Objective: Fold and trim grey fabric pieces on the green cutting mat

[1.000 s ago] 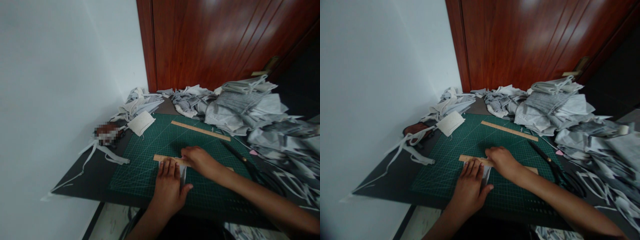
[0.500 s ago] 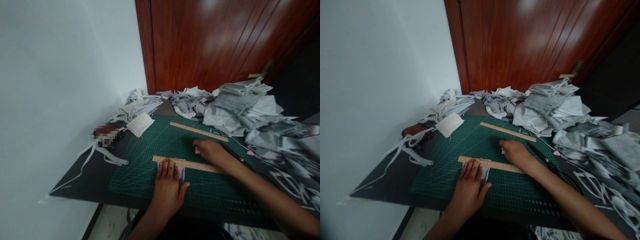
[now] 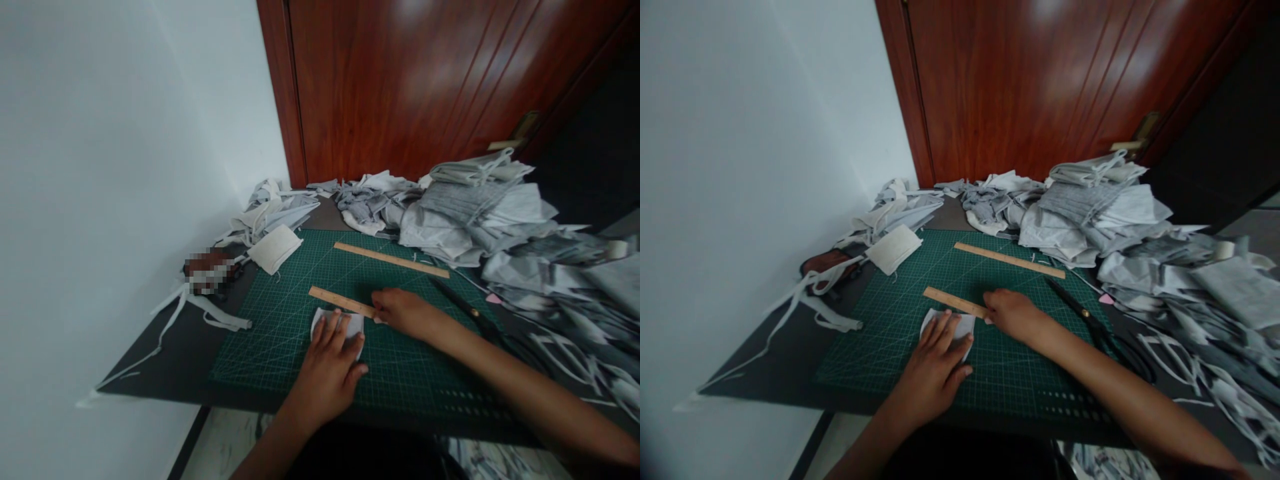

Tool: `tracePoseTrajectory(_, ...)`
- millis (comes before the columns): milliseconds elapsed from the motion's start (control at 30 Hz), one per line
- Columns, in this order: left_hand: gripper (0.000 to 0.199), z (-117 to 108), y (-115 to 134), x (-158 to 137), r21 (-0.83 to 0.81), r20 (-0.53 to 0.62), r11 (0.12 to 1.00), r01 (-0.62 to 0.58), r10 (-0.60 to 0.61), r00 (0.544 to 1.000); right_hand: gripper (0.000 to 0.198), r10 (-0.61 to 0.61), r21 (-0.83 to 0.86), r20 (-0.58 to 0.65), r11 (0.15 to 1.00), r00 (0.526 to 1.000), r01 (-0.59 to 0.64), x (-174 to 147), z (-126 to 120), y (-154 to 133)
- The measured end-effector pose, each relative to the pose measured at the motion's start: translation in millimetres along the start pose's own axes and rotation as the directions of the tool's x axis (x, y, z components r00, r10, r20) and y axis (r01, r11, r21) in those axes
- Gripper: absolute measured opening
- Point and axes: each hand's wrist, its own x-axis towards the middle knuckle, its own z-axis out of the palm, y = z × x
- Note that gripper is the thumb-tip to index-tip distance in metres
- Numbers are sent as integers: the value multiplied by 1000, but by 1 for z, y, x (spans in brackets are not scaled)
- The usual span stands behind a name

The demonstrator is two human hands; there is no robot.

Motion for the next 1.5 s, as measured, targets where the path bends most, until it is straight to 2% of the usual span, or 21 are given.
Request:
tracePoseTrajectory(267,54,-3,-4,1,3,58,999,-33,32,998,9,101,-92,-27,990,995,-103,6,-15,0)
tracePoseTrajectory(400,55,-20,-24,3,-74,112,983,-165,173,978,27,183,-183,-155,960,971,-211,4,-18,-14)
tracePoseTrajectory(500,47,-39,-48,8,-223,171,934,-279,319,932,29,127,-222,-214,959,969,-175,-2,-13,-34)
tracePoseTrajectory(600,35,-52,-63,15,-370,200,879,-301,391,898,22,32,-242,-217,967,976,-85,-12,-6,-59)
tracePoseTrajectory(733,24,-53,-59,22,-382,174,873,-303,390,904,22,-2,-246,-226,968,974,-55,-35,1,-72)
tracePoseTrajectory(800,19,-49,-50,23,-334,162,893,-300,368,916,27,32,-242,-275,965,961,-102,-54,10,-56)
tracePoseTrajectory(833,19,-46,-46,23,-317,150,898,-303,363,919,27,76,-222,-343,962,936,-160,-67,17,-42)
tracePoseTrajectory(900,34,-38,-40,21,-307,140,889,-340,396,908,36,182,-216,-515,918,838,-332,-98,35,-2)
tracePoseTrajectory(1000,72,-27,-38,16,-291,126,876,-384,433,893,34,306,-240,-667,775,680,-584,-150,67,59)
tracePoseTrajectory(1033,77,-23,-40,15,-287,126,874,-392,440,889,34,320,-260,-680,736,660,-625,-166,76,73)
tracePoseTrajectory(1100,74,-18,-42,13,-284,126,862,-420,468,875,35,287,-272,-676,758,679,-592,-189,87,89)
tracePoseTrajectory(1167,64,-16,-44,13,-279,132,835,-473,522,843,32,294,-254,-658,780,693,-572,-202,90,92)
tracePoseTrajectory(1267,56,-17,-44,14,-234,144,808,-541,579,803,29,390,-196,-617,765,684,-614,-209,85,89)
tracePoseTrajectory(1400,56,-23,-38,13,-156,154,818,-553,573,805,35,501,-29,-504,804,703,-593,-218,85,87)
tracePoseTrajectory(1467,55,-26,-33,11,-113,150,828,-549,560,815,36,534,67,-450,819,716,-569,-222,88,79)
tracePoseTrajectory(1500,55,-27,-31,9,-89,145,833,-546,554,820,36,541,61,-442,814,716,-577,-223,89,72)
